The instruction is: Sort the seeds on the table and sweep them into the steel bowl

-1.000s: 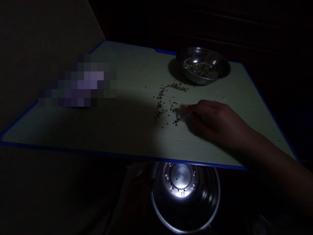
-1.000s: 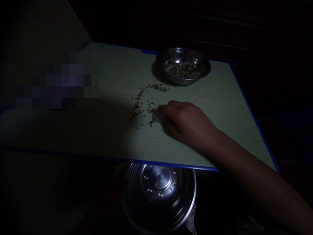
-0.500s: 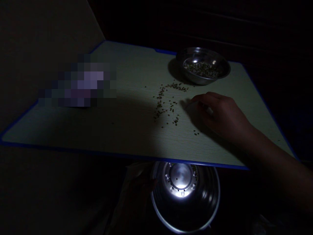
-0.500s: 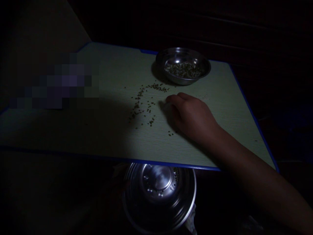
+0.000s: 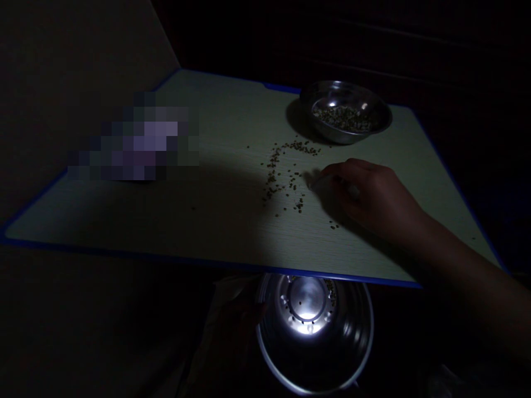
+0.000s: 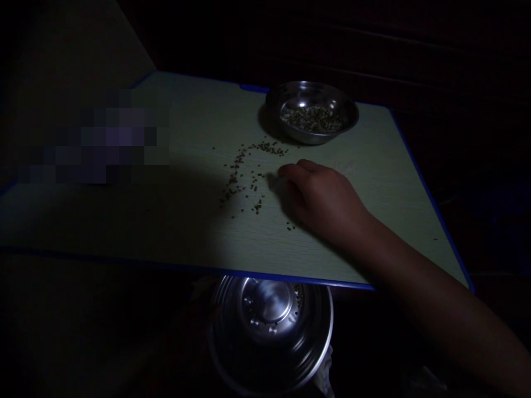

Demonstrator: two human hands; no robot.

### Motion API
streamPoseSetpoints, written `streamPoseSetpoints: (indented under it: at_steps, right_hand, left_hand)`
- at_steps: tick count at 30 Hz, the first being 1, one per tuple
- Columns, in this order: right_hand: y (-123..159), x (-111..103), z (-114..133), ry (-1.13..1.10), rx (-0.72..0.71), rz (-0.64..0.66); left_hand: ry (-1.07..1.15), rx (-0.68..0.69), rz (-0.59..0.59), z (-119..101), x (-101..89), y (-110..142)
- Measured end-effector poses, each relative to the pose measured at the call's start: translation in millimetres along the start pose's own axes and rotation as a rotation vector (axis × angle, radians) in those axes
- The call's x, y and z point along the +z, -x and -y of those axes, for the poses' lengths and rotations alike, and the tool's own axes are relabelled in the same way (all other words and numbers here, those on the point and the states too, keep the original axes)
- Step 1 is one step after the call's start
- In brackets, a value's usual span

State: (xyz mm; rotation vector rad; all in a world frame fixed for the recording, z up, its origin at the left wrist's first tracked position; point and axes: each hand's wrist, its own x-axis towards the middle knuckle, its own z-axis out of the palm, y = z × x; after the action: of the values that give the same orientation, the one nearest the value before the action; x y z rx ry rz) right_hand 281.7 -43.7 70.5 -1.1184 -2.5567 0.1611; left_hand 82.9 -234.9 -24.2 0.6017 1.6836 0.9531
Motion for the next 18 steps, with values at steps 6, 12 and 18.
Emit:
streamPoseSetpoints:
  at_steps: [6, 12, 18]
  right_hand:
    - [-3.3, 3.6, -12.4, 0.040, 0.049, -0.088]
    - [0.4, -0.9, -9.7, -0.098, -0.186, -0.102]
    - [3.0, -1.4, -1.6, -0.029, -0.287, -0.017]
  left_hand:
    - [-0.029, 0.003, 0.024, 13.2, -1.1, -3.7]
    - [-0.001, 0.049, 0.042, 15.4, 0.7, -7.6]
    - [-0.015, 0.035, 0.047, 10.5, -2.9, -5.4]
